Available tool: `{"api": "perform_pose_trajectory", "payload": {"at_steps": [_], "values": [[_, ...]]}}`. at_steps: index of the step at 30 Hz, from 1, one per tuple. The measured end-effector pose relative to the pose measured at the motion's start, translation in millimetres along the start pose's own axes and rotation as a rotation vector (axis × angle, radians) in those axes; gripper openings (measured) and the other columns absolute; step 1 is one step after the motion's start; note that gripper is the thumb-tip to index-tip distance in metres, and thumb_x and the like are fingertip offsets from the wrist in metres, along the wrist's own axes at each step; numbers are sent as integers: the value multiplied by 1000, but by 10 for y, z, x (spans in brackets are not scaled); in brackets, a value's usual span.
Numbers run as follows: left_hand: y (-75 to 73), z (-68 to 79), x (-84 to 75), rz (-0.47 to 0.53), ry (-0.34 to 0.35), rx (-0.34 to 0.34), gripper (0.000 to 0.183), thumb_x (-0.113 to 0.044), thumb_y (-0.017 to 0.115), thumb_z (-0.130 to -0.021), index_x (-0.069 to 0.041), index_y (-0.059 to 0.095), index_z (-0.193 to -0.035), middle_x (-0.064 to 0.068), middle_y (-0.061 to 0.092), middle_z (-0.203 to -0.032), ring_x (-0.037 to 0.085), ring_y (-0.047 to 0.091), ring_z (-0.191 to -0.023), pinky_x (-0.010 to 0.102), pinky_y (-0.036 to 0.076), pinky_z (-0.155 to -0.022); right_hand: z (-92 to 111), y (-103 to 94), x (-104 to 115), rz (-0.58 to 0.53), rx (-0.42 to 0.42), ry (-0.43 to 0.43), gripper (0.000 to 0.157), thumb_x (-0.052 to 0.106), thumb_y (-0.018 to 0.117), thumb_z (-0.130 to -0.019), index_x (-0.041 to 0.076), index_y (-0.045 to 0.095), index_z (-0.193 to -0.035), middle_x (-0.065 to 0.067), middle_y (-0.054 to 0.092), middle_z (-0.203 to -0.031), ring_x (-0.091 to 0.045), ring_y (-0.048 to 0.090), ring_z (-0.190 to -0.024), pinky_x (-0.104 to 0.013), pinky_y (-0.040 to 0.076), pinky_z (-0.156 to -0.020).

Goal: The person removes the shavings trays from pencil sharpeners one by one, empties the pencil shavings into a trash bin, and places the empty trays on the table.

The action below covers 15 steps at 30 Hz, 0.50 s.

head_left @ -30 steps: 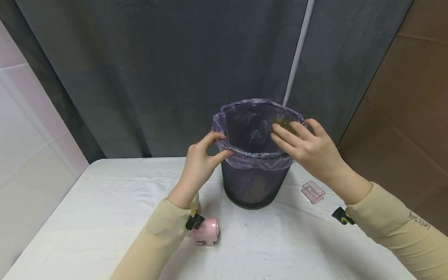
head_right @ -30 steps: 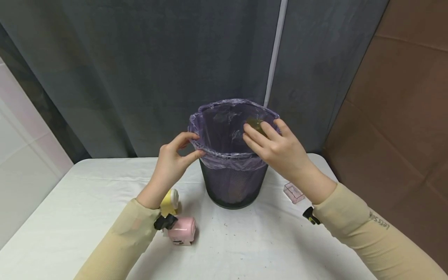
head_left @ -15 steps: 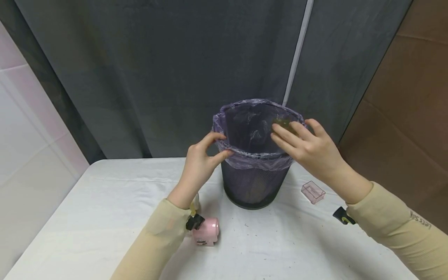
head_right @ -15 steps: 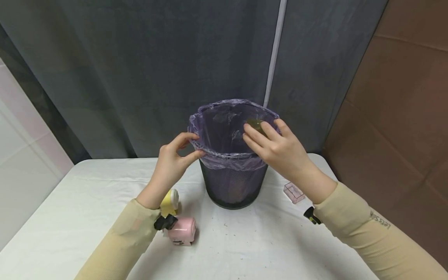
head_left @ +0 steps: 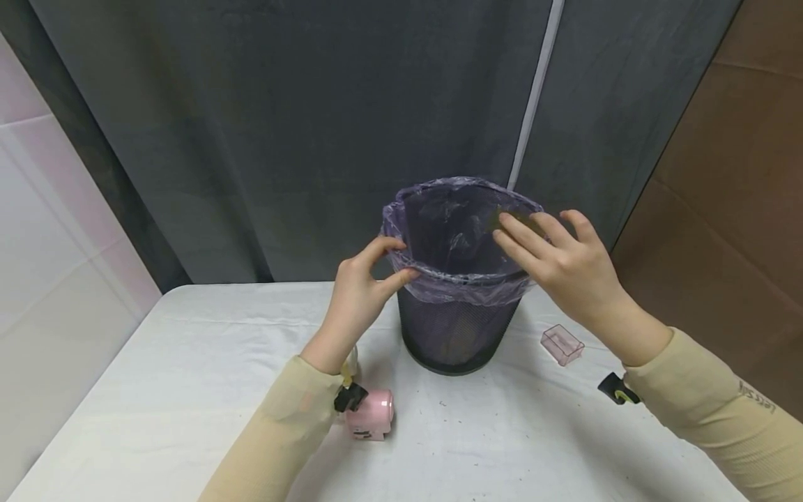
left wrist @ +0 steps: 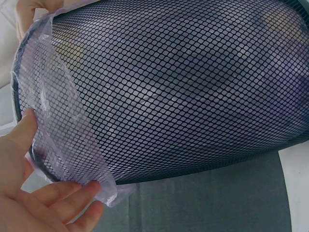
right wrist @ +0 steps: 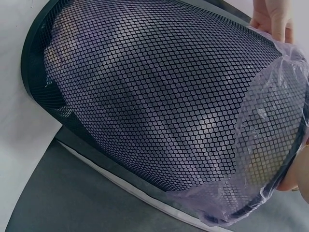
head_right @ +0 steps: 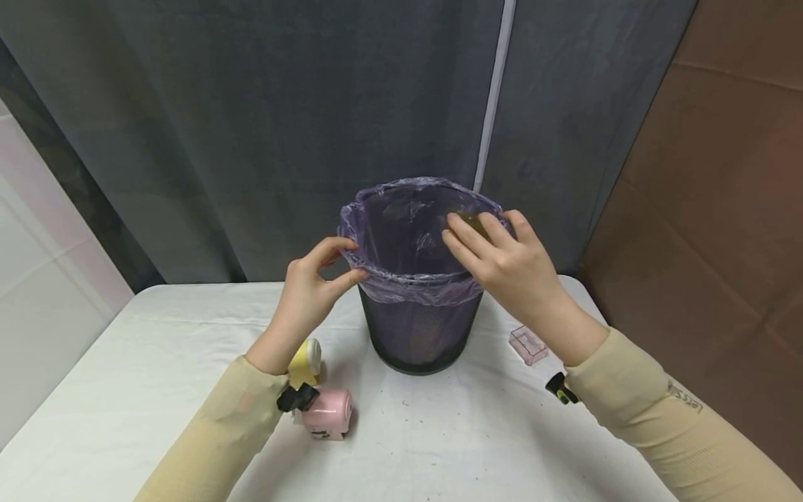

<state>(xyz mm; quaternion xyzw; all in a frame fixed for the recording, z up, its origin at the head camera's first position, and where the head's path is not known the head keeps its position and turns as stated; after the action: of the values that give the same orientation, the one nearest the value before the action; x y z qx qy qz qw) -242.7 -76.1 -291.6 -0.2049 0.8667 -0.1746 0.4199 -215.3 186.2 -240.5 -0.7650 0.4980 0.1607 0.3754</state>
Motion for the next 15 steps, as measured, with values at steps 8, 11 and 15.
{"api": "perform_pose_trajectory", "payload": {"at_steps": [8, 11, 15], "values": [[1, -1, 3, 0, 3, -2, 37, -22, 80, -78, -15, 64, -111, 4, 66, -116, 20, 57, -114, 41, 45, -94, 9, -17, -18, -2, -1, 59, 48, -16, 55, -85, 8, 62, -126, -9, 59, -130, -35, 56, -97, -54, 42, -79], [3, -5, 7, -1, 3, -2, 37, -22, 80, -78, -15, 64, -111, 4, 67, -116, 20, 57, -114, 41, 45, -94, 17, -26, -26, -9, -20, 89, 47, -15, 55, -86, 8, 63, -125, -9, 59, -130, -35, 57, -96, -54, 41, -79], [1, -7, 7, -4, 0, -1, 37, -22, 80, -78, -15, 64, -112, 4, 66, -116, 20, 57, -115, 40, 45, -94, 35, -30, -42, -1, -71, 146, 43, -13, 54, -87, 10, 65, -122, -7, 62, -126, -33, 58, -93, -53, 42, -78]]}}
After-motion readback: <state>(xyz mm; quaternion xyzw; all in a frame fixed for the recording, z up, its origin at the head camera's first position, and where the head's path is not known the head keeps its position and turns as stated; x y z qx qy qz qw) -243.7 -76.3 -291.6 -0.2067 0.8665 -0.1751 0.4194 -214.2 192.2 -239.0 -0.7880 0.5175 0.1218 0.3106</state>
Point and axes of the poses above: each hand's wrist, its own z-axis away from the middle knuckle, its own y-axis out of the palm, x = y × z, the point moved 3 cm from there along -z, towards the middle knuckle
